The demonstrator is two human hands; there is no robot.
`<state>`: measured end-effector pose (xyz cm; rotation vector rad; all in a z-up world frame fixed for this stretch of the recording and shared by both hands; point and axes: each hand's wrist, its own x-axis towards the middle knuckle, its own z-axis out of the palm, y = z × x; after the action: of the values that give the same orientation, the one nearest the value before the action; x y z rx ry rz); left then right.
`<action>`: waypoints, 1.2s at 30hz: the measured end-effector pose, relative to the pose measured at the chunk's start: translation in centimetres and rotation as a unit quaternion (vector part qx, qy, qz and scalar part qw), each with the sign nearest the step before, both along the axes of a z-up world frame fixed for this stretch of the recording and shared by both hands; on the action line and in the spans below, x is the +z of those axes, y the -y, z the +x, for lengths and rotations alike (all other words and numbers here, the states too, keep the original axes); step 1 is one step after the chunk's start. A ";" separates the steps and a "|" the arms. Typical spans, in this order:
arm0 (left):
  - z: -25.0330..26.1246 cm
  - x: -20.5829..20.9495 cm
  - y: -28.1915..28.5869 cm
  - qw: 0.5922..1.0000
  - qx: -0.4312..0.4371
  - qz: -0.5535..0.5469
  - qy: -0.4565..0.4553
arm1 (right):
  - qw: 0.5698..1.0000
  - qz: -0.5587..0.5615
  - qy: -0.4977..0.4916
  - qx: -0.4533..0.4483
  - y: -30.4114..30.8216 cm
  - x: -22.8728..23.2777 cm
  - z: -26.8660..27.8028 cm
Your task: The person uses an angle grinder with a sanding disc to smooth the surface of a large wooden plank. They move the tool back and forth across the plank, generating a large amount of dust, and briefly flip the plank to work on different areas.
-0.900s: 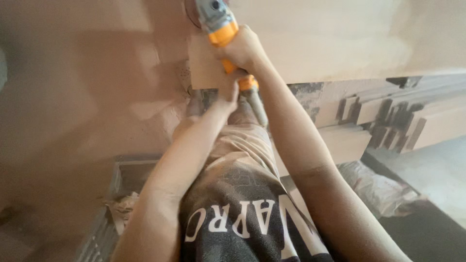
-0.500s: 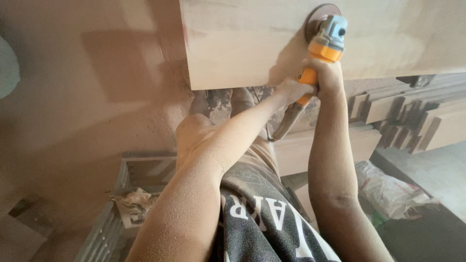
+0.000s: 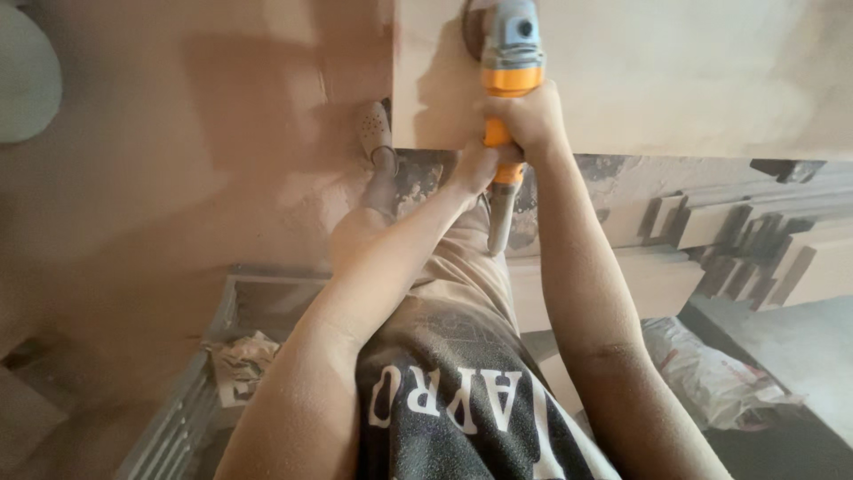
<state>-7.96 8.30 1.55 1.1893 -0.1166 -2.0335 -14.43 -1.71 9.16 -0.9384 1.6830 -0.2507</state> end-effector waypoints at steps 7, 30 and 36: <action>6.0 1.8 -1.4 0.998 0.045 0.018 -0.033 | 0.994 -0.018 -0.015 0.103 -0.3 -1.0 5.8; 4.3 1.2 -4.0 0.996 0.074 0.021 -0.045 | 0.984 0.009 -0.070 0.165 -2.2 0.2 6.0; 3.1 -0.1 -6.0 0.989 0.140 0.024 -0.044 | 0.963 -0.008 -0.128 0.236 -3.1 -1.1 5.1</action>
<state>-4.81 14.28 1.48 1.0761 0.1366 -1.8450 -9.38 1.34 8.09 -1.3975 1.6294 0.1858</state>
